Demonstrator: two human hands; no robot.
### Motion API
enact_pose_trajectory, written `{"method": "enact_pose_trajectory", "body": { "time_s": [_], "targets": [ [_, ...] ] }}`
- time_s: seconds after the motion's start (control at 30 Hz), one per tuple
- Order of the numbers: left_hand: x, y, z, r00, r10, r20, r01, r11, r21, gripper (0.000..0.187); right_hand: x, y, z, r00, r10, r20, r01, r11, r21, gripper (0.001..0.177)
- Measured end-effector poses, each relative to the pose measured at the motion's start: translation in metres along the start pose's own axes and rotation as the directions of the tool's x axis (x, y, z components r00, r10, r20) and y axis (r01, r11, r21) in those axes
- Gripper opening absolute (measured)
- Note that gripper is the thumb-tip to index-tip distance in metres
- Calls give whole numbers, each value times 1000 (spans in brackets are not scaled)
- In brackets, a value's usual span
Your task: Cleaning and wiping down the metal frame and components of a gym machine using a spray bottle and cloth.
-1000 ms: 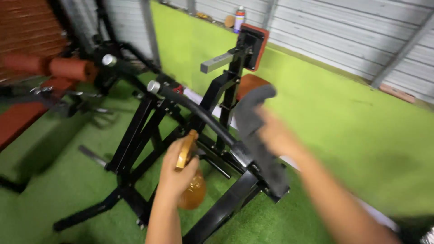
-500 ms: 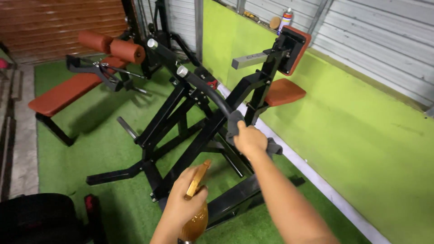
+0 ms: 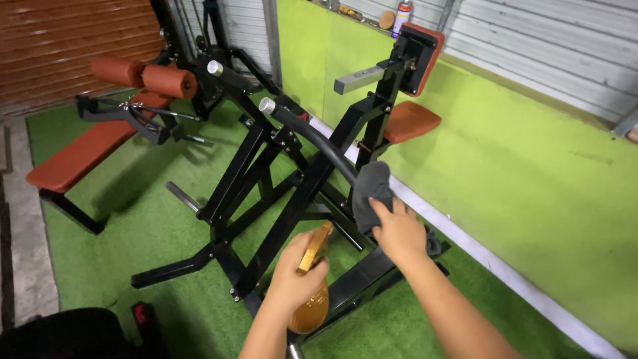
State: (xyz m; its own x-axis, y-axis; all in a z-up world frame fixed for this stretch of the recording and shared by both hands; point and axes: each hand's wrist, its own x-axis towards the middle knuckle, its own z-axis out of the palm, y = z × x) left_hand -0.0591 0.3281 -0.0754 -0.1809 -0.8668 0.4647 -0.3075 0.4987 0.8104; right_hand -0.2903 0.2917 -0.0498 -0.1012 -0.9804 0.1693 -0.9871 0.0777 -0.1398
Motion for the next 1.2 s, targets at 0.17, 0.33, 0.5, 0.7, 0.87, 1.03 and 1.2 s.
{"method": "enact_pose_trajectory", "body": {
  "time_s": [0.17,0.33,0.5,0.7,0.87,1.03,1.2],
  "targets": [
    [5,-14,-10,995,102,-20,-102,995,-22,55,52,-30,15,987,151,59,-141,979,-146,78],
    [-15,-26,-21,999,51,-17,-50,998,40,56,95,-26,42,988,151,15,-149,983,-109,64],
    [-31,-32,-26,999,37,15,-37,999,-6,56,125,20,44,993,2,116,-44,932,360,50],
    [-24,-11,-28,996,23,84,-14,995,-102,55,95,95,94,956,23,292,-292,155,944,44],
    [-6,-9,9,998,52,39,-49,997,-64,54,48,105,134,910,321,261,-286,30,958,44],
    [19,-2,67,996,-89,26,92,990,-108,54,26,153,171,891,192,-411,193,660,726,44],
    [33,-2,110,984,-33,-173,21,997,-68,58,46,155,91,955,295,-40,25,53,998,46]
  ]
}}
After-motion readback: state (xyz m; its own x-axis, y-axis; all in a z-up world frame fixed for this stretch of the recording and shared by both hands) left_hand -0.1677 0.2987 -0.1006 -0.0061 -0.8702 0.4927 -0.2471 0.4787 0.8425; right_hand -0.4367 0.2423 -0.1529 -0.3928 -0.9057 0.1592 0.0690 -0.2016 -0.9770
